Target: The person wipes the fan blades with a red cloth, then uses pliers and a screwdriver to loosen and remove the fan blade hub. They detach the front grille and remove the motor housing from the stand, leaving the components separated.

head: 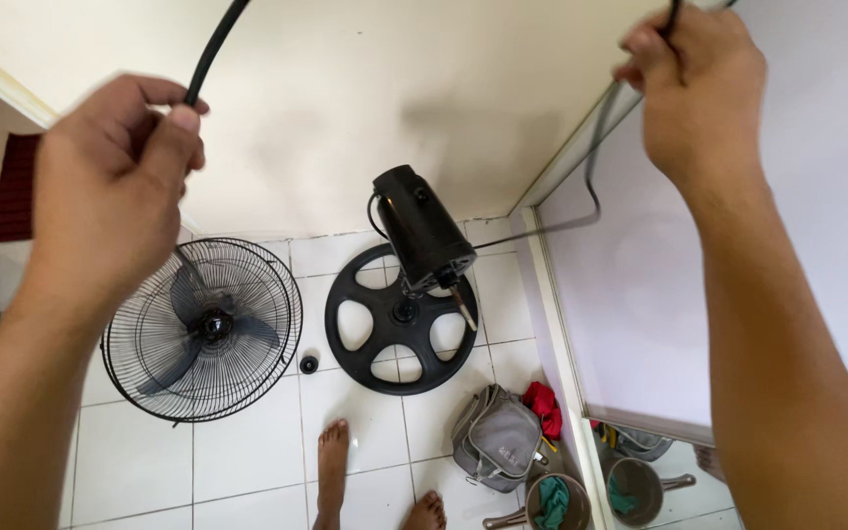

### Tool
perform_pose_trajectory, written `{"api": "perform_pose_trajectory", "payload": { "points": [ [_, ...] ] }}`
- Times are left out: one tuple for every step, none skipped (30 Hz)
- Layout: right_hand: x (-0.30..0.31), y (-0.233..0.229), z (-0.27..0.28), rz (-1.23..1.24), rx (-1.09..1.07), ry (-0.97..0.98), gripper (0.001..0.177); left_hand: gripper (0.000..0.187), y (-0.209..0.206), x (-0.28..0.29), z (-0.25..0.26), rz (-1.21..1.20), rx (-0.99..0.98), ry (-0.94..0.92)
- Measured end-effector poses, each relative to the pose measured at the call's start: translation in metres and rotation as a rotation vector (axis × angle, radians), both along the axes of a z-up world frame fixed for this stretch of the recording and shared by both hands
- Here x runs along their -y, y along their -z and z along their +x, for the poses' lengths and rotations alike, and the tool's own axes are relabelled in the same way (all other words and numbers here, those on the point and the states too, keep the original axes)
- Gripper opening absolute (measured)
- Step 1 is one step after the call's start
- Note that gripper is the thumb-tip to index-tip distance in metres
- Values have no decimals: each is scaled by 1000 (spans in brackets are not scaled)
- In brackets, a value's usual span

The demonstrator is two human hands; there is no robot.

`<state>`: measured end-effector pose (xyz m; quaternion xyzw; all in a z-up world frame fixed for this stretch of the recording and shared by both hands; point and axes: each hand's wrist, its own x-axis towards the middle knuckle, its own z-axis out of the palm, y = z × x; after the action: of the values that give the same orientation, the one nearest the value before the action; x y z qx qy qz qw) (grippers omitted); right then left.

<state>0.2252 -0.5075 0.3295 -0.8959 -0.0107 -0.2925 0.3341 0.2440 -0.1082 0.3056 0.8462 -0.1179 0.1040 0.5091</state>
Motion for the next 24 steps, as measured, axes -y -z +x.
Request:
{"api": "perform_pose_trajectory", "payload": {
  "points": [
    [-14,-1,16,24,28,-88,12,15,16,-8,6,-31,-51,1],
    [-28,0,35,16,54,-163,12,16,33,-15,13,-112,-112,18],
    [-44,4,56,15,80,-243,13,16,52,-22,19,-186,-173,29],
    [-59,9,74,15,107,-323,14,17,73,-27,24,-219,-216,21],
    [-78,15,93,131,-1,-314,14,19,93,-30,29,-252,-254,17],
    [-96,19,111,245,-111,-306,16,20,112,-34,34,-224,-277,0],
    [-118,28,128,319,-116,-506,11,22,133,-37,38,-196,-304,-19],
    [-138,37,142,395,-122,-707,7,27,153,-36,39,-246,-320,-1],
    [-156,45,148,403,-222,-717,16,34,171,-33,44,-302,-330,21],
    [-181,58,154,410,-322,-726,25,28,186,-27,55,-361,-287,47],
    [-202,70,160,307,-395,-731,23,24,202,-18,61,-417,-257,73],
    [-221,82,166,203,-466,-738,22,25,215,-14,67,-474,-228,99],
    [-241,94,170,136,-610,-688,19,36,226,-14,71,-557,-216,119],
    [-258,104,175,65,-752,-638,20,53,235,-9,79,-641,-204,139],
    [-269,114,180,-11,-790,-644,22,73,243,-4,85,-724,-194,162],
    [-276,123,186,-87,-826,-652,24,71,250,-2,91,-774,-225,160],
    [-276,131,193,-172,-855,-651,26,68,255,3,100,-829,-248,166],
    [-273,138,197,-156,-852,-693,31,66,261,7,110,-885,-272,172],
    [-267,146,199,-137,-849,-736,41,51,267,9,118,-929,-306,159],
    [-260,154,200,-119,-846,-779,52,39,275,12,124,-973,-341,146],
    [-248,162,198,-162,-847,-704,55,33,285,15,129,-1016,-376,130],
    [-231,167,195,-206,-847,-629,59,30,296,18,133,-984,-393,89],
    [-213,170,194,-254,-841,-555,64,28,308,19,142,-952,-402,50],
    [-191,171,188,-247,-806,-494,65,27,321,20,150,-920,-411,12]
  ]
}}
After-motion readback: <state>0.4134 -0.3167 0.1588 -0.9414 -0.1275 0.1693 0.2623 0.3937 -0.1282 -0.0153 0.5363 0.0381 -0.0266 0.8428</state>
